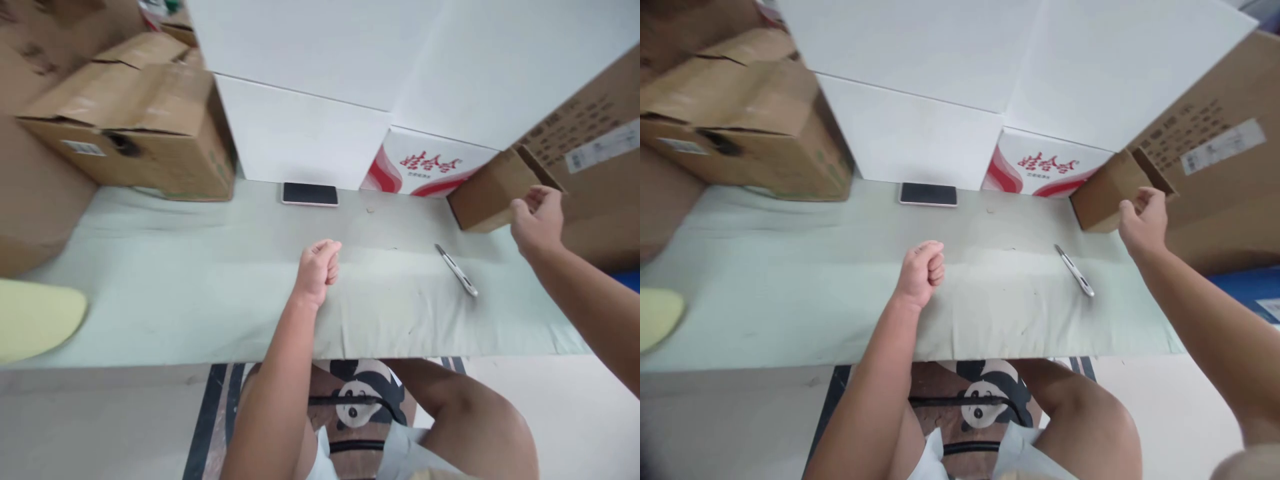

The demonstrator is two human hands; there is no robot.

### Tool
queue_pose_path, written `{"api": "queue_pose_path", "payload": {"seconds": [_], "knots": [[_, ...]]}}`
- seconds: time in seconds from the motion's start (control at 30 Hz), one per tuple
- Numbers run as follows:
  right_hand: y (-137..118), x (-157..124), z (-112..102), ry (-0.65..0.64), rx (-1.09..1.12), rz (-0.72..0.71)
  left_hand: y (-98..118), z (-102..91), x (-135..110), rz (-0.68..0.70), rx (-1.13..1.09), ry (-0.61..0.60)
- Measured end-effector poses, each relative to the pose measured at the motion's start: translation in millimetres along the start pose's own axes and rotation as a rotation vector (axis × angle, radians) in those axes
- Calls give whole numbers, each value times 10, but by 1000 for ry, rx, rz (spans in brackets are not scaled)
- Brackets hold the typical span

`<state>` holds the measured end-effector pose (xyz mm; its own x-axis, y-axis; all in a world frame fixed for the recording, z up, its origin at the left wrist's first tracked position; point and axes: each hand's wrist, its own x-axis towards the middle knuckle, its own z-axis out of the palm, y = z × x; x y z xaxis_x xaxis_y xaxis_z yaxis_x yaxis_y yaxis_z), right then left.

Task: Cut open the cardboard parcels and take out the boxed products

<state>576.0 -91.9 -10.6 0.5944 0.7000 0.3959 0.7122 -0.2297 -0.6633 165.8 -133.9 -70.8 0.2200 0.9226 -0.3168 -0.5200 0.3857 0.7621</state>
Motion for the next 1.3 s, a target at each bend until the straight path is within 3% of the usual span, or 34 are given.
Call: {"api": "queue_pose_path", "payload": {"seconds": [0.13,0.33,0.47,0.6,0.77,1.03,1.17,1.3], "knots": [[-682,-524,522,-216,-1,-263,83,-144,-105,35,-86,5],[-2163,-1482,1788,-639,142,-823,262,-384,-226,65,-217,44],[-3183,-2037,2412,-684,157,-1135,384,-509,-282,64,-262,77],[-3774,-2306,2777,-648,42,-1172,475,-607,-326,66,-290,114],[-3924,-2390,2969,-611,-45,-1149,525,-712,-359,81,-321,111],[-4068,-2410,2943,-666,-235,-1013,501,-686,-415,122,-322,128],[-3753,-2357,2669,-637,-204,-1083,451,-773,-355,351,-193,340],[-3045,-2270,2131,-565,-110,-1203,444,-932,-324,686,-109,697]]}}
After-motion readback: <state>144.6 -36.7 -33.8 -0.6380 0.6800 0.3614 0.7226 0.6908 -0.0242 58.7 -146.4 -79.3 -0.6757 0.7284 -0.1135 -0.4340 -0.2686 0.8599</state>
